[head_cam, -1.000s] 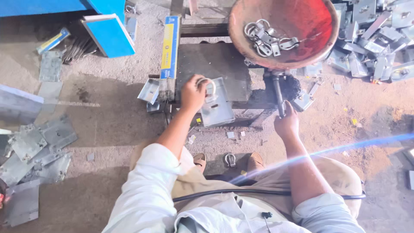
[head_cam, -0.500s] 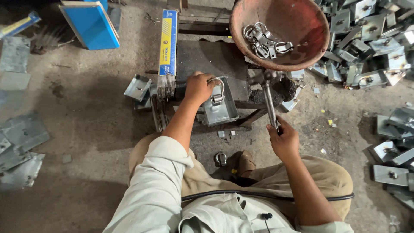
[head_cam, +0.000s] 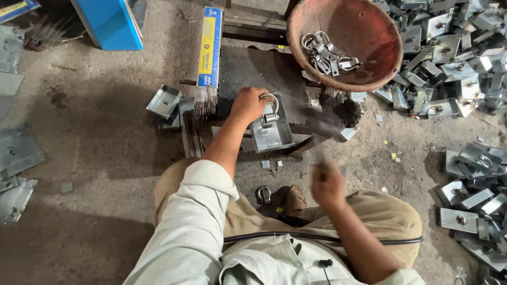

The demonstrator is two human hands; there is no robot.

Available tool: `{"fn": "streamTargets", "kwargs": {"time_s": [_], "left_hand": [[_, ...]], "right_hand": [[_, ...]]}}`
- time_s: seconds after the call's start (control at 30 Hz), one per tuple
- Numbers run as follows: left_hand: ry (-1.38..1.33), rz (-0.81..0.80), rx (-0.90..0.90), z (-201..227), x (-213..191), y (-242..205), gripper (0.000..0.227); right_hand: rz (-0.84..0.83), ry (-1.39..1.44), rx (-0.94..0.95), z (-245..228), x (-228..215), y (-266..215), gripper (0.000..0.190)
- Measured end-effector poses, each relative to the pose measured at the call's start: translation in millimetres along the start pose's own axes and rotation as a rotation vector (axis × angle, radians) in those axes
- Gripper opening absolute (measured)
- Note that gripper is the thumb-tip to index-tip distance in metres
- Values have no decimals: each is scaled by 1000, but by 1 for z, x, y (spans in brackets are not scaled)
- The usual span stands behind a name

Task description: The person sits on the floor and repeatedly picks up small metal plates and metal hooks. They place the hook on the plate and use a welding torch to fuse them together, creating bright sparks. The finished assemblies are tossed into a pile on the floor.

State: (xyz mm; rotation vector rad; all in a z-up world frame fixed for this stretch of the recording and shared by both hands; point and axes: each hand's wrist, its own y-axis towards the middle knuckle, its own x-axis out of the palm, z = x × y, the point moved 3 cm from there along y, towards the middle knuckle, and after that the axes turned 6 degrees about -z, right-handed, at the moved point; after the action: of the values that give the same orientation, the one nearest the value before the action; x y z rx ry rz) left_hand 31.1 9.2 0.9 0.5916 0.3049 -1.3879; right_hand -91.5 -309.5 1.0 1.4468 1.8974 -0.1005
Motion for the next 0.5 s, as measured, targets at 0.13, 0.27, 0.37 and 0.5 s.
{"fn": "streamTargets", "kwargs": {"time_s": [0.13,0.27,0.37,0.5], "left_hand": [[103,146,164,2,-3,-4,17],[41,66,-12,-6,1,-1,17],[7,191,36,-11,2,-1,17],[72,251,-45,-20,5,2,19]], "right_hand": [[-120,-46,172,-6,23,-16,36],[20,-109,201,-2,0,-16,31],[199,25,-183,3,-10,-23,18],[45,83,-192,21,16,-22,28]]}}
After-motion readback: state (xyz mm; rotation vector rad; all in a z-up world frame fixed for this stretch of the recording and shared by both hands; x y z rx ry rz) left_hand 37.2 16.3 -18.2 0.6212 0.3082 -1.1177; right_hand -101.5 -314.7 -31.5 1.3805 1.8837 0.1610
